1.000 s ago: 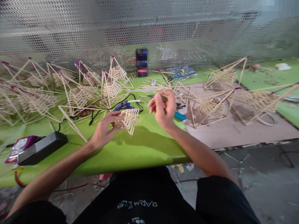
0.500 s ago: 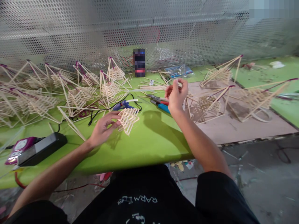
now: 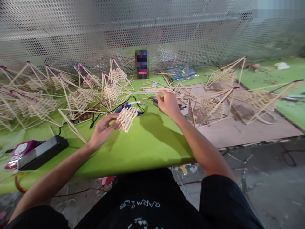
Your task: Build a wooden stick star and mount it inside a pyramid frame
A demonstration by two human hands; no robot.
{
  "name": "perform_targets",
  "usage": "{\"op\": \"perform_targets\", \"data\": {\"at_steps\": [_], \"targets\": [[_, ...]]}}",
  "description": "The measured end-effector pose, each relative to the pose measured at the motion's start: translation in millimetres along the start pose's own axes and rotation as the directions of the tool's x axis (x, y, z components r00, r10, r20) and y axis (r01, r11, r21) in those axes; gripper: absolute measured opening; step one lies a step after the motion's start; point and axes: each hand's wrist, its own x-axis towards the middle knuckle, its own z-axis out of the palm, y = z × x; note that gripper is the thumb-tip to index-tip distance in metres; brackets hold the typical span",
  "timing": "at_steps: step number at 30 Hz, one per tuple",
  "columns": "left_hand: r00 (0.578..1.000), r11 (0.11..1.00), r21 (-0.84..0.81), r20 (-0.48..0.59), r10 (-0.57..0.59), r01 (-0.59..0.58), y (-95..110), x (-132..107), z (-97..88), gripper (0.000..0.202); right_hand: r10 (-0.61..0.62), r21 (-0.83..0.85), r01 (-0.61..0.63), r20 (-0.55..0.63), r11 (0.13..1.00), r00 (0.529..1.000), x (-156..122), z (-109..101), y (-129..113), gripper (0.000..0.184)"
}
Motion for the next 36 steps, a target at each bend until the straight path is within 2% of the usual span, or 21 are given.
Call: {"op": "perform_targets", "data": {"at_steps": [2,3,4,5,7,8,10,12,14,16,18,20,23,27,31,33,36], "targets": [[1.000,0.999,-0.035,-0.028,-0.010,0.009,-2.7,1.3,-0.5,0.025,-0.096,-0.323,0.098,0.022,0.941,0.995,-7.5,-4.7,-12.8,0.041],[0.999,0.998,-0.053,-0.037,-0.017,0.015,-4.1,2.0,-0.8,0.026,-0.122,-0.380,0.129,0.044,0.916,0.992,-11.5,-6.2,-19.1,0.046],[0.999,0.997,-0.068,-0.044,-0.026,0.023,-5.5,2.6,-1.2,0.027,-0.171,-0.352,0.196,0.101,0.915,0.980,-15.7,-6.8,-25.1,0.049],[0.998,0.996,-0.083,-0.050,-0.035,0.031,-6.6,3.2,-1.6,0.028,-0.223,-0.252,0.262,0.171,0.932,0.960,-20.1,-6.2,-30.6,0.053],[0.997,0.993,-0.107,-0.061,-0.047,0.040,-8.2,4.1,-2.4,0.029,-0.289,0.040,0.291,0.309,0.956,0.906,-29.2,-1.8,-40.3,0.057],[0.996,0.992,-0.115,-0.068,-0.049,0.041,-8.3,4.3,-2.7,0.029,-0.297,0.172,0.249,0.373,0.953,0.879,-33.7,1.9,-44.3,0.056],[0.996,0.991,-0.128,-0.064,-0.056,0.048,-7.6,4.1,-3.1,0.028,-0.242,0.350,0.068,0.482,0.934,0.842,-42.3,10.8,-51.3,0.054],[0.997,0.988,-0.144,-0.044,-0.071,0.064,-5.8,3.2,-3.2,0.028,-0.223,0.493,-0.138,0.603,0.859,0.766,-49.7,20.0,-57.0,0.050],[0.996,0.983,-0.165,-0.028,-0.082,0.076,-4.0,2.2,-2.9,0.028,-0.249,0.563,-0.261,0.671,0.784,0.698,-55.9,27.9,-62.0,0.044],[0.996,0.980,-0.182,-0.019,-0.083,0.078,-3.0,1.5,-2.5,0.027,-0.282,0.604,-0.346,0.706,0.718,0.649,-60.9,33.5,-66.3,0.042],[0.997,0.980,-0.184,-0.009,-0.077,0.074,-3.0,1.3,-2.3,0.026,-0.293,0.620,-0.432,0.735,0.655,0.612,-64.6,36.3,-69.9,0.040],[0.998,0.981,-0.183,-0.001,-0.070,0.069,-3.4,1.3,-2.4,0.025,-0.286,0.626,-0.505,0.752,0.595,0.594,-66.6,36.7,-72.5,0.035],[0.997,0.980,-0.188,-0.011,-0.074,0.071,-3.6,1.4,-2.4,0.024,-0.270,0.645,-0.557,0.745,0.523,0.610,-66.3,35.1,-73.2,0.026],[0.998,0.982,-0.184,-0.025,-0.059,0.054,-3.6,1.7,-1.7,0.024,-0.234,0.697,-0.536,0.688,0.476,0.687,-64.2,35.2,-70.0,0.018],[0.999,0.992,-0.124,-0.038,-0.025,0.020,-6.2,1.6,-1.8,0.025,-0.237,0.768,-0.464,0.599,0.442,0.765,-65.8,39.3,-69.8,0.019],[0.999,0.996,-0.093,-0.031,-0.016,0.013,-7.6,1.1,-2.0,0.025,-0.225,0.805,-0.387,0.521,0.450,0.823,-68.5,41.4,-71.6,0.021],[1.000,0.997,-0.072,-0.028,0.001,-0.003,-7.9,0.0,-1.8,0.024,-0.191,0.812,-0.260,0.408,0.523,0.893,-73.7,43.4,-74.4,0.023]]}}
